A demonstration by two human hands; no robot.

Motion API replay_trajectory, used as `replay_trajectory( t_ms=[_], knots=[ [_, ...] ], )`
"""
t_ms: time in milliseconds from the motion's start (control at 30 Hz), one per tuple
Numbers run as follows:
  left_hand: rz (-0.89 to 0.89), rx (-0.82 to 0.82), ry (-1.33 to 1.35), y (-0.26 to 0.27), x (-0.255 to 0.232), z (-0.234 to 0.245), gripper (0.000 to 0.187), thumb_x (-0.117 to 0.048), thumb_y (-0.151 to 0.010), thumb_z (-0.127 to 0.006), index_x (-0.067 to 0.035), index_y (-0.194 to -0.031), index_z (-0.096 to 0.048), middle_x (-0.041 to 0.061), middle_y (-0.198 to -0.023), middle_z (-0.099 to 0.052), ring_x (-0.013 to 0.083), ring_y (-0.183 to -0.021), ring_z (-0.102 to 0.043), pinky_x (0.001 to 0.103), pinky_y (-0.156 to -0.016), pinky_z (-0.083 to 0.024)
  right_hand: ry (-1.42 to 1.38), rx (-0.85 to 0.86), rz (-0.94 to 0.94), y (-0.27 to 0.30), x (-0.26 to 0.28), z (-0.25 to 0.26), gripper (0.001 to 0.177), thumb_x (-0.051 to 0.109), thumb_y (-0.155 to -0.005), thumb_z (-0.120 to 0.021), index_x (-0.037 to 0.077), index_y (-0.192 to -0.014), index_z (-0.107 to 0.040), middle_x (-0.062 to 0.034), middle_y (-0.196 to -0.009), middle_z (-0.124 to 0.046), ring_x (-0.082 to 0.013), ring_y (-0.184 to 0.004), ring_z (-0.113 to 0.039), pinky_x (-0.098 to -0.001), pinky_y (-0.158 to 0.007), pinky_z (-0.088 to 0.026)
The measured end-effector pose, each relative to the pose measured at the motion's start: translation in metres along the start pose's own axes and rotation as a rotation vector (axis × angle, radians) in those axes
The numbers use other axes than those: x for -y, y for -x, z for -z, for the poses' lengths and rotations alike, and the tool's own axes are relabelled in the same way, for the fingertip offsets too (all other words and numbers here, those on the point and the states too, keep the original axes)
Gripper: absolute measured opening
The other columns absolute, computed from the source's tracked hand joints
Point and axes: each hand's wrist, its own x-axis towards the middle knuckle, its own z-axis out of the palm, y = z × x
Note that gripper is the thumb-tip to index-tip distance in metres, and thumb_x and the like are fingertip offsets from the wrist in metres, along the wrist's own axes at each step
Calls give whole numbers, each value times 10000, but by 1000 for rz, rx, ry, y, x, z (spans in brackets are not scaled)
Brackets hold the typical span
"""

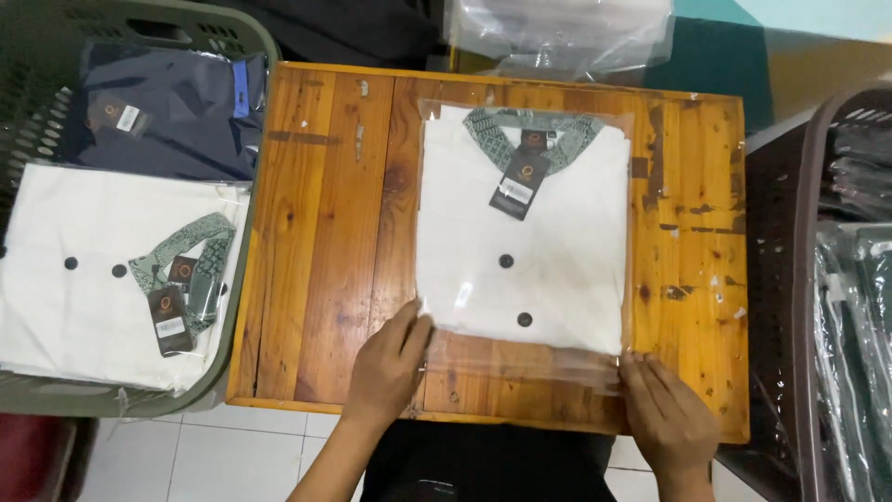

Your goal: Packing a folded white shirt into a clear plastic bag and sealing the adhesive strip.

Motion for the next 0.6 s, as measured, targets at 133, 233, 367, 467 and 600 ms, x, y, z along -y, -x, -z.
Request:
replay_trajectory(
  t_ms=[133,233,367,467,600],
  knots=[
    [-29,11,91,1,0,54,241,-38,-919,-694,16,-1146,-636,224,-1287,-645,325,-913,-658,401,-746,-577,-168,115,-23,14,-7,12,496,425,-777,-795,97,-1148,-770,-91,-1095,-786,-232,-1000,-761,-351,-843,-621],
    [-89,108,375,-7,6,90,814,-674,-761,-649,-157,-1383,-555,144,-1468,-564,390,-1379,-508,663,-1169,-315,-500,-78,-161,-8,-9,11,810,680,-879,-374,-25,-995,-757,-206,-1016,-755,-375,-997,-754,-476,-909,-629],
    [-6,-72,385,-50,-3,71,708,-590,-865,-528,-113,-1383,-600,231,-1468,-545,464,-1409,-489,695,-1181,-304,-277,32,-380,-66,-2,-8,485,310,-1069,-420,-29,-1329,-650,-268,-1317,-630,-459,-1232,-561,-549,-1042,-459],
    [110,11,187,-69,-21,37,689,-441,-916,-627,-29,-1458,-519,362,-1487,-415,544,-1425,-341,646,-1169,-230,-246,437,-452,-126,25,-1,692,455,-1018,-460,3,-1542,-474,-352,-1614,-342,-585,-1478,-229,-661,-1192,-207],
    [218,194,99,-58,-23,-1,871,-586,-969,-529,-31,-1605,-315,413,-1608,-203,549,-1525,-140,643,-1210,-86,-132,729,-376,-113,37,-38,802,662,-950,-386,224,-1621,-353,-283,-1695,-183,-538,-1551,-112,-693,-1189,-128]
  ],
)
